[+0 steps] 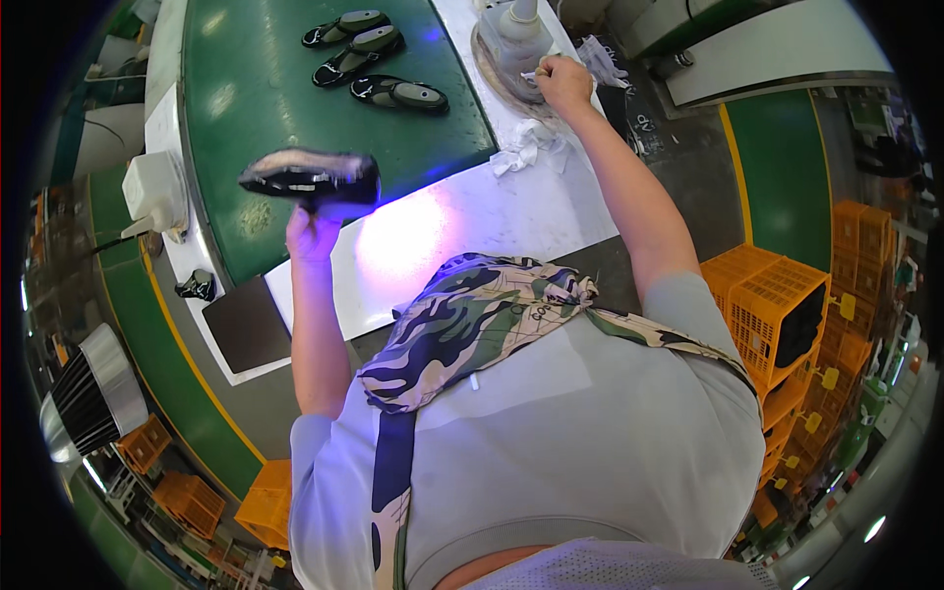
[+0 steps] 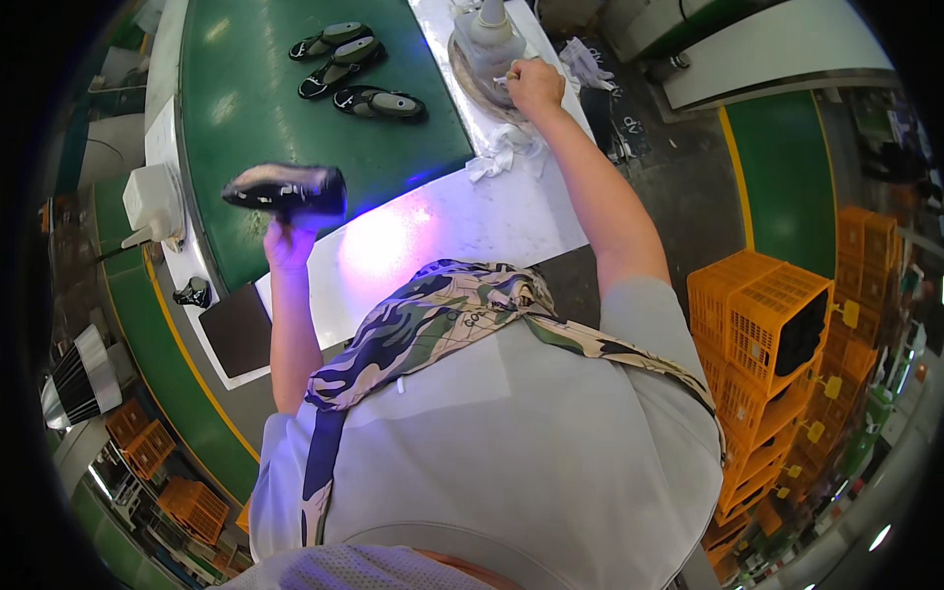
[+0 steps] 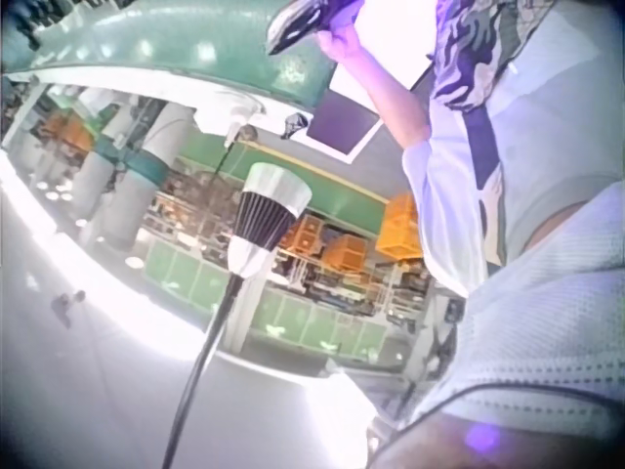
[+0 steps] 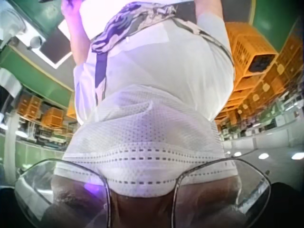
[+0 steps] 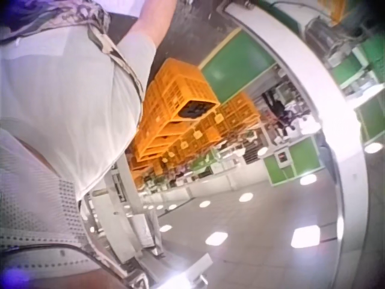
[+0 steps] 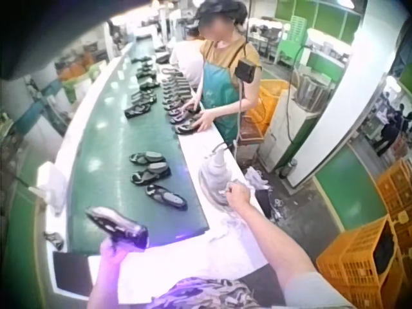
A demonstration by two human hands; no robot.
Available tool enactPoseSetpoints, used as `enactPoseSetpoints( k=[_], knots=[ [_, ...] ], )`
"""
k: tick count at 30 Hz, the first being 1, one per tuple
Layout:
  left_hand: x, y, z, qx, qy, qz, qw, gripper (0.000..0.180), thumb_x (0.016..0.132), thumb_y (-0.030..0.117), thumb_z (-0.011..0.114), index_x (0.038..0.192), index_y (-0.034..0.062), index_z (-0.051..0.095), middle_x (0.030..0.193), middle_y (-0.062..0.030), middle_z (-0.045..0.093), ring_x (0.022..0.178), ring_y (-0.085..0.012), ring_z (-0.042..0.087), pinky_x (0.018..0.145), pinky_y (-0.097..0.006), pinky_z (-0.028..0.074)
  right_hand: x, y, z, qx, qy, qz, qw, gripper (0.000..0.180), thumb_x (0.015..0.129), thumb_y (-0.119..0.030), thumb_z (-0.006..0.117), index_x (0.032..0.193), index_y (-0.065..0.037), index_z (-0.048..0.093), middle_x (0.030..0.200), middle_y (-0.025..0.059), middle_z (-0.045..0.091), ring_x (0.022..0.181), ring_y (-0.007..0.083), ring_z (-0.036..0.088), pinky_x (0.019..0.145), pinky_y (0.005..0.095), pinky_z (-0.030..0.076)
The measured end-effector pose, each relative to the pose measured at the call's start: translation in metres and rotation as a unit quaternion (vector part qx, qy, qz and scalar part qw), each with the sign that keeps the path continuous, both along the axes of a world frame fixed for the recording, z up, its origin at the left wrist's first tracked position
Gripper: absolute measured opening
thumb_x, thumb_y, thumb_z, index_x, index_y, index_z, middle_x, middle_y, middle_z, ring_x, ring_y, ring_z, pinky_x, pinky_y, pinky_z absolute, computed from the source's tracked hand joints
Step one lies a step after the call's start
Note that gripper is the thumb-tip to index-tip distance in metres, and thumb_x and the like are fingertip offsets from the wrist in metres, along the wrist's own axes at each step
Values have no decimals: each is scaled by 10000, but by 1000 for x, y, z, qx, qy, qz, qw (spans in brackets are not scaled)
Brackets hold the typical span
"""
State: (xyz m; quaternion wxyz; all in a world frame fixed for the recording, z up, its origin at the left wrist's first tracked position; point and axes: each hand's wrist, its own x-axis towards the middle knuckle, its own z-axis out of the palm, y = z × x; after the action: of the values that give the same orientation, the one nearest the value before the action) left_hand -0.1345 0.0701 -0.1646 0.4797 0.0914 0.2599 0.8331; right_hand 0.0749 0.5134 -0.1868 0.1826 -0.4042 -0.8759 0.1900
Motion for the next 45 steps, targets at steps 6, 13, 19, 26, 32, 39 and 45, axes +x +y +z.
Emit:
enactPoseSetpoints(
  k=[6, 13, 19, 26, 32, 39, 45],
  knots=[
    [34, -27, -3, -112, 44, 64, 991, 762, 715, 197, 743, 1374, 40, 393, 1325, -126, 511, 1251, -303, 482, 1104, -457, 352, -10, -6, -8, 54, -142, 19, 988, 114, 787, -188, 630, 848, -175, 726, 912, 90, 671, 914, 301, 634, 771, 462, 447],
    [60, -15, -15, -96, 39, 97, 990, 681, 784, 150, 708, 1371, 46, 381, 1336, -128, 496, 1253, -300, 473, 1115, -463, 336, -6, -6, 1, 90, -133, 47, 986, 112, 781, -167, 629, 847, -169, 719, 935, 80, 673, 971, 297, 605, 803, 450, 432],
    [60, 10, -6, -85, 4, 141, 986, 610, 816, 63, 662, 1365, 73, 397, 1278, -120, 530, 1211, -298, 507, 1090, -456, 372, 4, -2, 5, 63, -151, 78, 983, 144, 742, -186, 646, 858, -142, 720, 903, 81, 696, 910, 293, 640, 770, 441, 464],
    [84, 63, 54, -128, 141, 209, 959, 525, 762, -35, 640, 1260, 31, 488, 1175, -106, 581, 1131, -254, 556, 1038, -395, 408, 30, 36, -30, -186, -82, -129, 971, 280, 630, -314, 743, 820, -109, 732, 797, 115, 703, 784, 275, 686, 707, 389, 515],
    [109, 81, 88, -175, 354, 246, 885, 624, 659, 0, 756, 1225, -5, 491, 1154, -140, 587, 1108, -262, 562, 1043, -410, 400, 45, 33, -36, -129, -16, -115, 985, 294, 656, -340, 728, 820, -97, 721, 779, 103, 703, 745, 274, 679, 693, 385, 508],
    [131, 78, 109, -267, 561, 70, 781, 726, 839, 221, 698, 1445, 91, 318, 1366, -96, 512, 1321, -269, 416, 1153, -405, 255, 56, 28, -37, -147, -42, -102, 983, 303, 631, -328, 752, 816, -92, 715, 776, 105, 701, 730, 270, 670, 687, 381, 502],
    [156, 83, 158, -314, 627, 76, 709, 615, 839, 113, 706, 1377, 19, 423, 1302, -118, 574, 1217, -257, 540, 1064, -361, 407, 44, -25, 42, -474, 250, 0, 844, 121, 763, -134, 705, 836, -47, 666, 780, 37, 666, 692, 142, 621, 636, 287, 485]
  ],
)
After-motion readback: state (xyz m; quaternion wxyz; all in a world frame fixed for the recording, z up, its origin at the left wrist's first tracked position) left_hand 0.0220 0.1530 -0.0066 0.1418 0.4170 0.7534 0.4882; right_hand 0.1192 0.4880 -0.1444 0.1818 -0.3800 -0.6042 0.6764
